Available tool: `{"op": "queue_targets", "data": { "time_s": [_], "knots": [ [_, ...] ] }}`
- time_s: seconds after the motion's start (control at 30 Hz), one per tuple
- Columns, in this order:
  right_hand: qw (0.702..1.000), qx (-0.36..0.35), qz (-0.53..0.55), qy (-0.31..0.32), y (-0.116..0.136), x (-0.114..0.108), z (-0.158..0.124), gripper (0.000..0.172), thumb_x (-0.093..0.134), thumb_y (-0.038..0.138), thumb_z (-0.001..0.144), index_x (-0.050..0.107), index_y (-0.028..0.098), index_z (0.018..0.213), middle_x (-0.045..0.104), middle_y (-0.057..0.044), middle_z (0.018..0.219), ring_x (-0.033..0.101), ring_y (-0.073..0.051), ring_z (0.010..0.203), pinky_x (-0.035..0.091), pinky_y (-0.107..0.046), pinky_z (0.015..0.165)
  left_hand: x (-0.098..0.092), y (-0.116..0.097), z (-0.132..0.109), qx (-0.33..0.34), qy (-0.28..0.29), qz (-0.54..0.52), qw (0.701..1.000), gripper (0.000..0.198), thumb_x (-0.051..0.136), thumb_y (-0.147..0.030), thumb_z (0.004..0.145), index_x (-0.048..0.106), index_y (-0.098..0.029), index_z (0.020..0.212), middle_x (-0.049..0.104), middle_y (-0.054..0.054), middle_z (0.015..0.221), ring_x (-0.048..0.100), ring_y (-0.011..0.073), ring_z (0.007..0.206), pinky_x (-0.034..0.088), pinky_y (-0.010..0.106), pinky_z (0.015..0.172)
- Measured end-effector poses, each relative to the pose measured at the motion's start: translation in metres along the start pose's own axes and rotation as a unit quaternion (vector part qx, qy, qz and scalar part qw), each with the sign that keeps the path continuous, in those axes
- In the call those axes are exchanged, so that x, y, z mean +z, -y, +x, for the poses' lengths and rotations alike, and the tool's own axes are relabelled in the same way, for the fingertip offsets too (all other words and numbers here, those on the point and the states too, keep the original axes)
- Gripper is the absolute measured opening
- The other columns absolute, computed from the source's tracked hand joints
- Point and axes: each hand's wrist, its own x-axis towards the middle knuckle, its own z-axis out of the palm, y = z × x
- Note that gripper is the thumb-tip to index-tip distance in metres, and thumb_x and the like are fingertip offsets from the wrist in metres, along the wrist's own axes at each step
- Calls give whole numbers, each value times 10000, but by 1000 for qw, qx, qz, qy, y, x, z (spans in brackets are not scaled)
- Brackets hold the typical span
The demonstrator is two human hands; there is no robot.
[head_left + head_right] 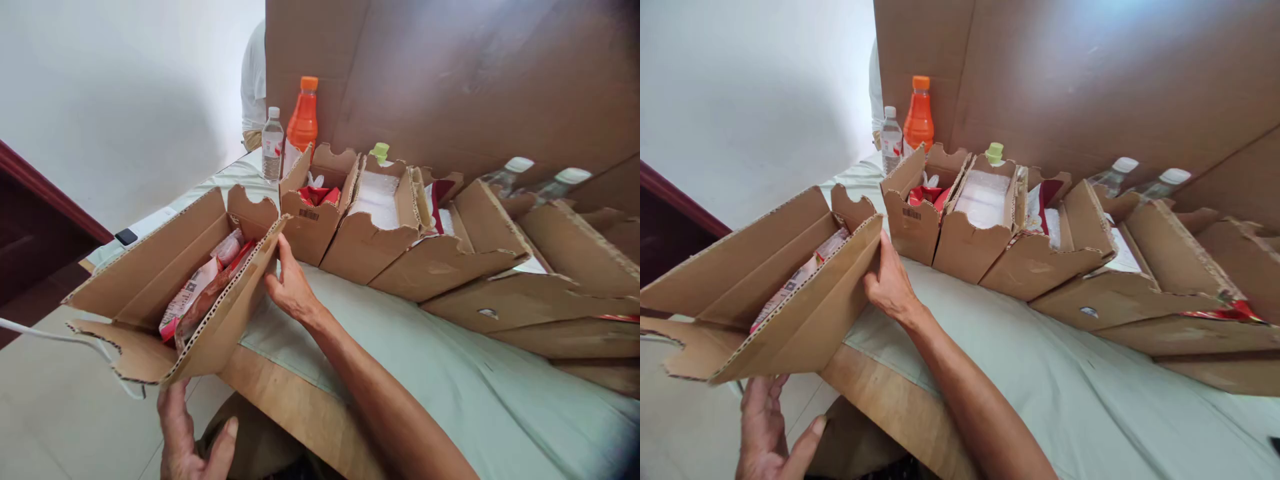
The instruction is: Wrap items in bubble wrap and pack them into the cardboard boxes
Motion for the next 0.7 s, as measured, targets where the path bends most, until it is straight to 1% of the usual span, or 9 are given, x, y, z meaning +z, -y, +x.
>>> {"op": "queue_targets", "data": {
  "time_s": [0.07,0.17,0.27,0.37,0.43,0.53,0.63,0.7],
  "knots": [
    [1000,-6,-14,-7,-9,8,13,899,480,146,774,216,113,1632,352,-171,1689,358,-265,1564,286,-520,1316,4,3,3,16,10,28,999,998,764,-232,853,219,-347,1681,158,82,1766,246,411,1607,225,647,1307],
    [999,2,-50,-20,-22,14,21,818,449,162,856,225,100,1641,326,-178,1703,311,-244,1591,267,-494,1328,10,2,15,14,23,45,999,973,735,-224,884,201,-352,1687,127,94,1776,222,421,1613,230,677,1292],
    [997,3,-74,-19,-36,15,16,754,456,221,928,245,150,1649,334,-149,1706,310,-236,1592,267,-502,1326,19,-3,30,23,21,36,999,958,718,-212,897,197,-373,1685,113,86,1782,213,414,1618,232,683,1288],
    [996,14,-84,-9,-53,15,5,699,491,298,964,320,154,1626,374,-165,1685,341,-262,1578,282,-518,1315,29,-8,47,30,22,17,999,929,684,-201,914,197,-384,1683,97,71,1788,170,399,1632,243,665,1292],
    [995,26,-95,-5,-64,17,-2,658,512,309,963,396,147,1590,407,-187,1661,368,-289,1563,303,-538,1299,35,-10,59,26,22,5,999,921,674,-201,919,193,-371,1685,100,75,1788,156,393,1636,249,647,1296],
    [993,37,-115,-3,-72,21,-10,635,557,252,921,474,161,1545,447,-190,1634,414,-303,1532,304,-554,1292,43,-10,79,26,11,-4,1000,911,694,-211,907,227,-336,1679,155,99,1777,190,386,1629,270,622,1294],
    [990,43,-132,-5,-72,24,-13,649,572,181,879,504,147,1524,475,-190,1612,447,-299,1506,309,-539,1290,49,-8,103,30,1,-12,999,898,708,-218,884,275,-311,1664,218,128,1753,253,382,1608,328,605,1269],
    [989,47,-142,-7,-70,25,-13,642,574,155,862,530,132,1501,497,-193,1592,467,-300,1487,333,-530,1279,54,-5,119,39,9,-10,999,891,704,-217,872,289,-304,1656,235,138,1742,278,379,1597,346,608,1258]
  ]
}}
